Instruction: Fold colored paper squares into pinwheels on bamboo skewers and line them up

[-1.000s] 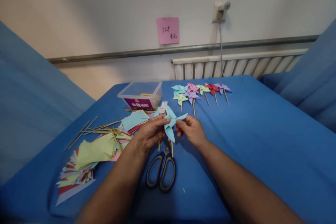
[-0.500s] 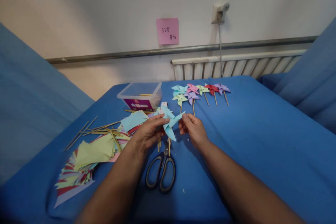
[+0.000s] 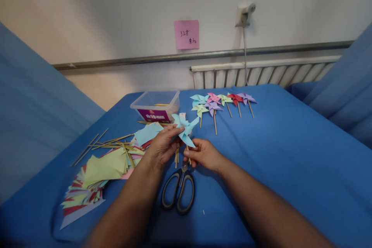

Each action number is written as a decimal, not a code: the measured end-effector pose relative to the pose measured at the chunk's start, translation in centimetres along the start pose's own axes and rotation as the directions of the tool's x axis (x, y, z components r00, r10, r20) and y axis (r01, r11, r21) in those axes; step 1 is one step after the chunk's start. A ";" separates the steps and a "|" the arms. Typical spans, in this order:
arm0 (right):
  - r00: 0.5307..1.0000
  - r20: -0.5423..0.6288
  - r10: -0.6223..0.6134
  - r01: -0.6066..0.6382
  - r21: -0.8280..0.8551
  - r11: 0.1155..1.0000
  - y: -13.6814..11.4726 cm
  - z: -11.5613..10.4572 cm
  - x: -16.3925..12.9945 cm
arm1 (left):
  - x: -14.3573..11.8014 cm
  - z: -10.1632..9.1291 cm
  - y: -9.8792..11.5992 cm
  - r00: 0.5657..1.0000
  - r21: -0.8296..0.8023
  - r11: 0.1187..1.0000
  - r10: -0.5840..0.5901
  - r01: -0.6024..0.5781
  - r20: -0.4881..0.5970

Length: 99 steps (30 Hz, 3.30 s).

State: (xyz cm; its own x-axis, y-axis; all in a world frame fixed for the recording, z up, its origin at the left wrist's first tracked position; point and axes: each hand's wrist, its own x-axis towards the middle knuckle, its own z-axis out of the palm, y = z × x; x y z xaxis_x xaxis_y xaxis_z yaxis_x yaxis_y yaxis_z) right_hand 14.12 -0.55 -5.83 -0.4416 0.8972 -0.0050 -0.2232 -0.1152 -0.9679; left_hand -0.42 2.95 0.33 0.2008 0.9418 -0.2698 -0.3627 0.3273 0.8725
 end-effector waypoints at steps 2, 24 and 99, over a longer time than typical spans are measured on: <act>1.000 -0.014 -0.002 0.002 -0.008 1.000 0.1 0.0 0.1 | -0.1 0.1 0.0 1.000 0.005 1.000 -0.001 0.001 0.011; 0.994 -0.106 -0.019 0.021 0.012 1.000 0.3 -0.7 0.3 | 0.2 0.1 -0.7 0.991 -0.017 0.991 0.133 -0.133 -0.017; 0.500 -0.856 -0.134 -0.754 -0.506 0.419 -2.8 -14.3 4.6 | 0.9 0.1 -1.6 0.994 0.177 0.981 -0.065 0.080 -0.088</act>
State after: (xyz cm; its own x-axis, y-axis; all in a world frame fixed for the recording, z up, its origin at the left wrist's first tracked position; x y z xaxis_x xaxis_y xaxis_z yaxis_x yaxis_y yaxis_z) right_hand 25.15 9.98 -6.78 0.5527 0.8288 -0.0873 0.6793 -0.5088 -0.5289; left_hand 0.42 3.27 -1.25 0.1430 0.9216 -0.3608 -0.1788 0.3826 0.9064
